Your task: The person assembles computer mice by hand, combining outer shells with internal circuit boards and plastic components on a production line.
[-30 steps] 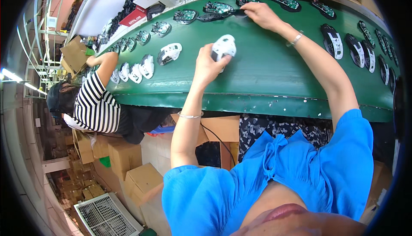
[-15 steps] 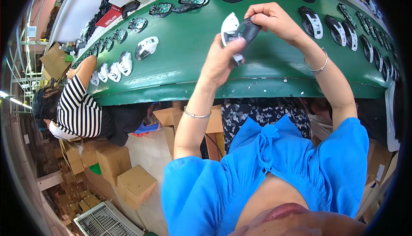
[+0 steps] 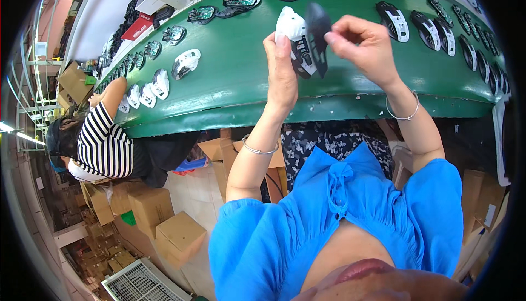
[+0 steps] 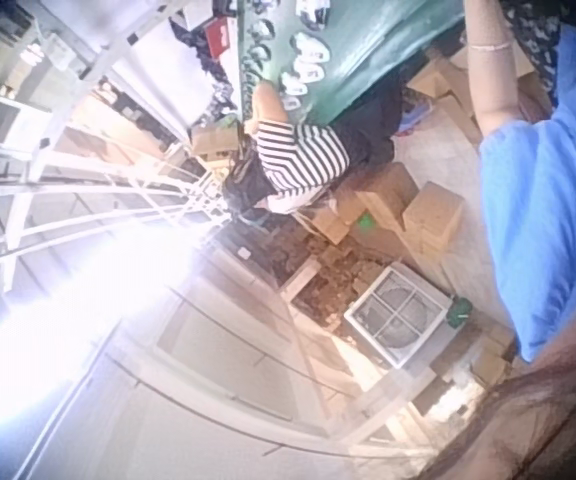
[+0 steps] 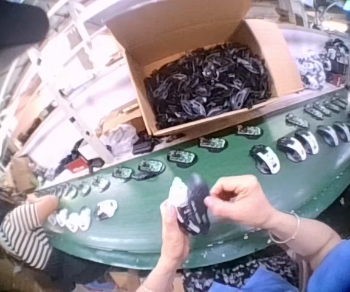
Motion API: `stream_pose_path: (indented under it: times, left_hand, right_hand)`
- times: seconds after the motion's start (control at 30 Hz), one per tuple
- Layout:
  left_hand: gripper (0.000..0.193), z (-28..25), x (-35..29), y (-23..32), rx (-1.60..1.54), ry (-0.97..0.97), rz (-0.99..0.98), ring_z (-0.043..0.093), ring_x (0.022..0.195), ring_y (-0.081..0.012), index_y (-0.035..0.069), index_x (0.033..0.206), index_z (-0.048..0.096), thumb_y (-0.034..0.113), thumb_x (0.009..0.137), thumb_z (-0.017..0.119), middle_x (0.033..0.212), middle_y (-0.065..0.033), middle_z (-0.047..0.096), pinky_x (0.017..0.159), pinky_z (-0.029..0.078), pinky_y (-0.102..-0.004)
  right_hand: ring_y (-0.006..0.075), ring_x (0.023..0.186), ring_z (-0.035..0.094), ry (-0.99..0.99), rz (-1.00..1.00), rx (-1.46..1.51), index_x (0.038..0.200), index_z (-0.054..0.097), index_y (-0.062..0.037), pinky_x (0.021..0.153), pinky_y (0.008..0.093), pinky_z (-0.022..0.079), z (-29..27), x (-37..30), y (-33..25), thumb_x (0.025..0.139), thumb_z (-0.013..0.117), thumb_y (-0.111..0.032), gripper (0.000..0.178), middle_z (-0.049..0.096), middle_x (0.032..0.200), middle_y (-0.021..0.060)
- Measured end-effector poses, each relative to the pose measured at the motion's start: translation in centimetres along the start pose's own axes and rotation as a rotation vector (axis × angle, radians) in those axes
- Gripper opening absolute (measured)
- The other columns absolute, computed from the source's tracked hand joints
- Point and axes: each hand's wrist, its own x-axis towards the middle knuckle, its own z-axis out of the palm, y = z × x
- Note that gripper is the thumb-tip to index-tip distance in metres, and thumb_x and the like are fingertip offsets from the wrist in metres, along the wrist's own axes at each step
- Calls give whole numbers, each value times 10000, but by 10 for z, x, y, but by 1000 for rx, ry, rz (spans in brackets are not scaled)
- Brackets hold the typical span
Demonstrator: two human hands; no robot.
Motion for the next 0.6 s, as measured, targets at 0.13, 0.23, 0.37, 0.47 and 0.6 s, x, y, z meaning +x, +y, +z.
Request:
stream_pose_path:
  times: [0.13, 0.23, 0.37, 0.47, 0.6]
  left_hand:
    - [621, 4, -4, 1, 67, -13, 25, 539, 888, -94, 84, 1110, 501, 641, 929, 295, 972, 14, 553, 777, 458, -271]
    - [494, 10, -14, 7, 83, -41, 61, 507, 936, -103, 44, 1185, 416, 473, 943, 444, 1045, -32, 516, 818, 438, -266]
    - [574, 8, -15, 10, 153, -78, 110, 486, 1009, -149, 4, 1256, 290, 357, 897, 566, 1146, -118, 447, 852, 440, -287]
    - [466, 15, -18, 12, 63, -64, 80, 501, 1004, -139, 34, 1247, 338, 371, 949, 460, 1137, -84, 479, 862, 438, -295]
    - [413, 15, -14, 8, -140, -12, 51, 529, 994, -135, 83, 1233, 409, 411, 1003, 307, 1118, -41, 529, 884, 437, -319]
  right_hand:
    - [29, 575, 459, -54, -36, -136, 726, 587, 16, 509, 192, 379, 9, 5, 6, 802, 662, -84, 146, 528, 606, -19]
    - [38, 563, 450, -18, 12, -171, 712, 578, 19, 496, 203, 376, 12, 2, 3, 791, 666, -98, 166, 519, 593, -12]
    - [33, 547, 444, 18, 28, -165, 697, 569, 10, 483, 201, 367, 15, -1, 6, 788, 667, -88, 165, 514, 581, -17]
    - [27, 535, 439, 94, -103, -189, 677, 555, -2, 472, 195, 355, 14, -6, 5, 782, 663, -68, 164, 511, 574, -22]
    - [25, 522, 448, 131, -83, -220, 663, 542, -11, 460, 197, 363, 10, -3, 6, 780, 662, -50, 172, 522, 591, -21]
